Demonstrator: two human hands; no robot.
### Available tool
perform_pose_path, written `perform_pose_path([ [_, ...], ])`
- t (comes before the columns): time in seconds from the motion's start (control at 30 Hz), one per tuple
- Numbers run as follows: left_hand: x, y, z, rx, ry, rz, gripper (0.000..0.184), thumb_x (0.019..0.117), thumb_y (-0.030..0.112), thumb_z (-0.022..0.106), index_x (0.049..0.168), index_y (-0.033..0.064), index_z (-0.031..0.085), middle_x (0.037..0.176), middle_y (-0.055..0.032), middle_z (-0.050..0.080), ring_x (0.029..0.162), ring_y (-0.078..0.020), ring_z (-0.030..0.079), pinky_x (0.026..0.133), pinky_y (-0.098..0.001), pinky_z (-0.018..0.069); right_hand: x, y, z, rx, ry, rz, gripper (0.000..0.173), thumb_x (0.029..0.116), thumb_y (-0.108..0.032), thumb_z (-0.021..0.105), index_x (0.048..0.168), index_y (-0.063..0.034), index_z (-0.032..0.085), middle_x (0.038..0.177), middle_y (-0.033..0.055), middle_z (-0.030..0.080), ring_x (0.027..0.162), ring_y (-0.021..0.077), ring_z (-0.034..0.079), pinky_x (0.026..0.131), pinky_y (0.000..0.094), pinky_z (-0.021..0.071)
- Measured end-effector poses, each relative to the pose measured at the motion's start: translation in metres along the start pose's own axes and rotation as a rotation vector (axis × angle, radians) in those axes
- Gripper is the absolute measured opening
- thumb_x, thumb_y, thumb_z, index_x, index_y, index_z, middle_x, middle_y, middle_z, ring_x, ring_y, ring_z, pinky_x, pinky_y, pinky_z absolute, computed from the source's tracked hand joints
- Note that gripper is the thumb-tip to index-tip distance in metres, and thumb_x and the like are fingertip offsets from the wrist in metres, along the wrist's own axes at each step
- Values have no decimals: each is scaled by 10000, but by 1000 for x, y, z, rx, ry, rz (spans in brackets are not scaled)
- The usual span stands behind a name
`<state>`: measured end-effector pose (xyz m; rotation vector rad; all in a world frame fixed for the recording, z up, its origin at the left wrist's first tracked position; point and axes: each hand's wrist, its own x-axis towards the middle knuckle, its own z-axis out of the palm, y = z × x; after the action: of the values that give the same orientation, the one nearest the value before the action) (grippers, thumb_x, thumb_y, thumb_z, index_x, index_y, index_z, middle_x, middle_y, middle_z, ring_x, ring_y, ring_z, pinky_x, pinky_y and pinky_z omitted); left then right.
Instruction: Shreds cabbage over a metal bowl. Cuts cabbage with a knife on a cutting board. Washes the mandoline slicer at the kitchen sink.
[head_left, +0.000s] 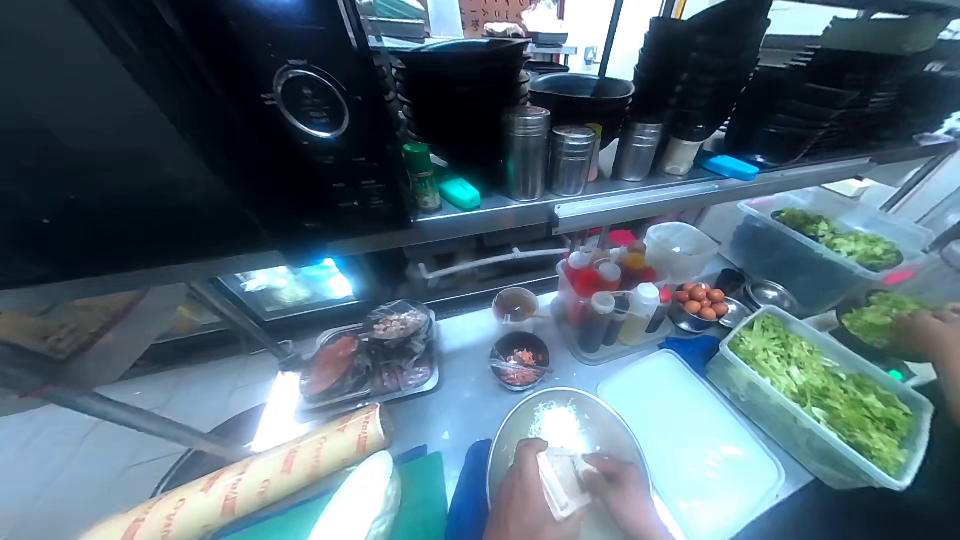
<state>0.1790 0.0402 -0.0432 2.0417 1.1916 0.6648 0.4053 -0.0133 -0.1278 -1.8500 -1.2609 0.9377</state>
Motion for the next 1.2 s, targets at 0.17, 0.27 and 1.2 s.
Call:
perform_pose_path([
  [0.17, 1, -4, 2, -4, 13, -4, 1040, 611, 572, 918, 1395, 53, 473, 1277, -110, 625, 1030, -165, 690, 880, -387, 619, -15, -45, -2, 146, 9, -118, 265, 924, -239, 754, 1177, -167, 787, 1251, -21, 732, 1089, 89, 712, 954, 345, 620],
  [0.27, -2, -1, 1, 11, 10, 15, 1051, 615, 581, 918, 1398, 39, 475, 1300, -126, 615, 1040, -178, 690, 892, -389, 615, 6, 6, 2, -42, 18, 30, 300, 914, -379, 727, 1170, -235, 791, 1040, -50, 777, 910, 73, 729, 868, 391, 617],
  [1.2, 2, 1, 3, -11, -18, 7, 1039, 618, 556, 926, 1405, 50, 473, 1314, -125, 608, 1064, -178, 684, 902, -395, 614, -4, -5, -2, -54, -3, -7, 303, 939, -349, 709, 1199, -207, 775, 1168, -31, 755, 1027, 82, 714, 947, 387, 596],
])
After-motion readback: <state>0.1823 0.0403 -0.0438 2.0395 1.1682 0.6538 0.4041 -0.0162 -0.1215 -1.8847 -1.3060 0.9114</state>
